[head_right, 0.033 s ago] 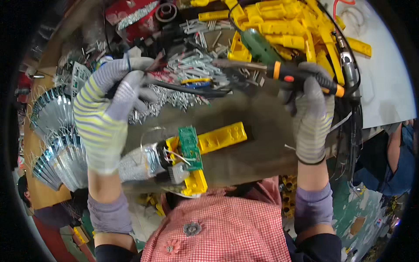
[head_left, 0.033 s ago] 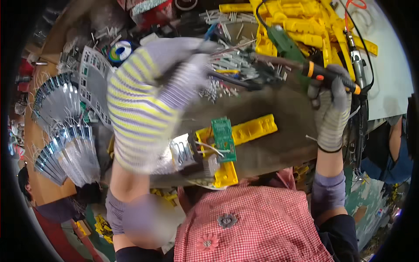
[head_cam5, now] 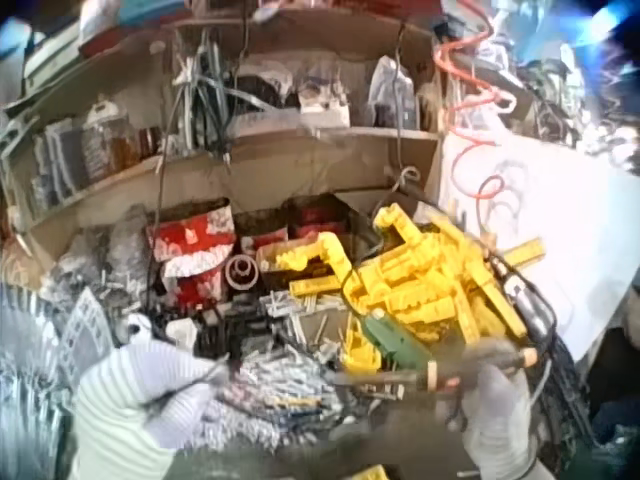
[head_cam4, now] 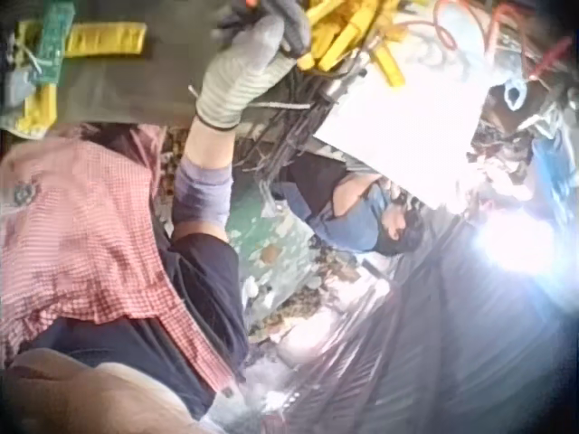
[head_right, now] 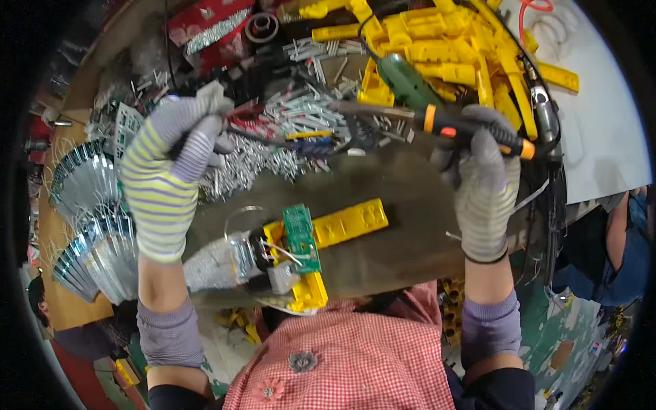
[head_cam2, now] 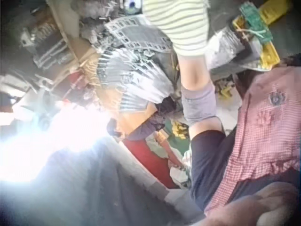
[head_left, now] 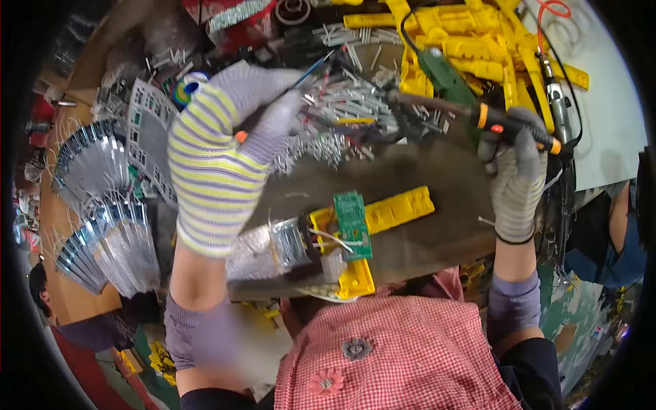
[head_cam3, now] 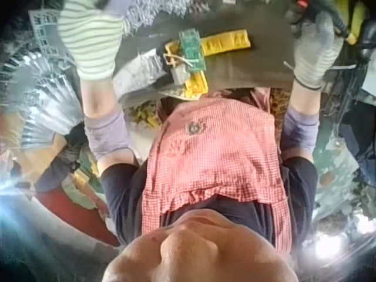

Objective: The person uses a power screwdriver to fasten a circuit board into a yellow plastic housing, then peels a sticker from a sheet and applies it to the device. After placing the assembly on the floor, they use a soldering iron to connect wires to the circuit board of another unit.

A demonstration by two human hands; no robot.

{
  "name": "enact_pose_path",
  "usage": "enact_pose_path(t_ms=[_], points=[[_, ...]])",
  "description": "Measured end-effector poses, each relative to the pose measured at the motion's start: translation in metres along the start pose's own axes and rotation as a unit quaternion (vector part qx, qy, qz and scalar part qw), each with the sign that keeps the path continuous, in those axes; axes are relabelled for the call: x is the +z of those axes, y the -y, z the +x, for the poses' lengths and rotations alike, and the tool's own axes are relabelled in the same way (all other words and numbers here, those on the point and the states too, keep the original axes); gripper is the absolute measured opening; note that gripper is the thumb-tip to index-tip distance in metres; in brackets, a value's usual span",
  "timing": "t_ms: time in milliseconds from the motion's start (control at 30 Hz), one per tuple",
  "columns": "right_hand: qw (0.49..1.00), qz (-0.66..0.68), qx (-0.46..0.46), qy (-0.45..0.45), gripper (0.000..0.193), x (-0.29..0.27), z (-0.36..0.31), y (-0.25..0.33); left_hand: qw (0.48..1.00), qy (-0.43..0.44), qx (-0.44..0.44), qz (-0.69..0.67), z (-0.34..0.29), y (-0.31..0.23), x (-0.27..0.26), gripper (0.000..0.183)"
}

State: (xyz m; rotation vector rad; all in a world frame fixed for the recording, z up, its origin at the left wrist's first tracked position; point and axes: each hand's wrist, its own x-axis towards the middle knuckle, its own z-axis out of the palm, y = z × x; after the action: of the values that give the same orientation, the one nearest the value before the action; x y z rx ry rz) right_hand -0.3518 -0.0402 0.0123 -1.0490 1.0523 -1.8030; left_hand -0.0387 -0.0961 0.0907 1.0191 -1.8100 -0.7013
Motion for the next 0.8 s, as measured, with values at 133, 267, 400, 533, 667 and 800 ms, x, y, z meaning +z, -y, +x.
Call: enact_pose_path(t_ms=[133, 267, 400, 533, 667, 800], points=[[0.997, 0.042, 0.005, 0.071, 0.046, 0.026, -0.014, -0.003, 0.993, 0.018, 0.045, 0.11, -0.017, 0.057, -0.019, 0.015], [0.992, 0.068, 0.01, 0.107, 0.053, 0.056, -0.025, -0.008, 0.996, -0.038, -0.04, 0.074, -0.035, 0.054, -0.017, 0.011], [0.988, 0.078, 0.011, 0.131, 0.044, 0.102, -0.023, -0.015, 0.994, -0.007, -0.009, 0.108, -0.042, 0.047, -0.019, 0.01], [0.981, 0.046, -0.065, 0.175, 0.047, 0.13, -0.029, -0.026, 0.991, -0.01, 0.003, 0.13, -0.046, 0.042, -0.017, 0.013], [0.98, 0.026, -0.036, 0.196, 0.052, 0.138, -0.034, -0.033, 0.982, -0.007, 0.078, 0.172, -0.047, 0.039, -0.011, 0.017], [0.981, -0.021, -0.076, 0.178, 0.046, 0.137, -0.036, -0.038, 0.994, 0.002, 0.034, 0.105, -0.046, 0.037, -0.005, 0.015]])
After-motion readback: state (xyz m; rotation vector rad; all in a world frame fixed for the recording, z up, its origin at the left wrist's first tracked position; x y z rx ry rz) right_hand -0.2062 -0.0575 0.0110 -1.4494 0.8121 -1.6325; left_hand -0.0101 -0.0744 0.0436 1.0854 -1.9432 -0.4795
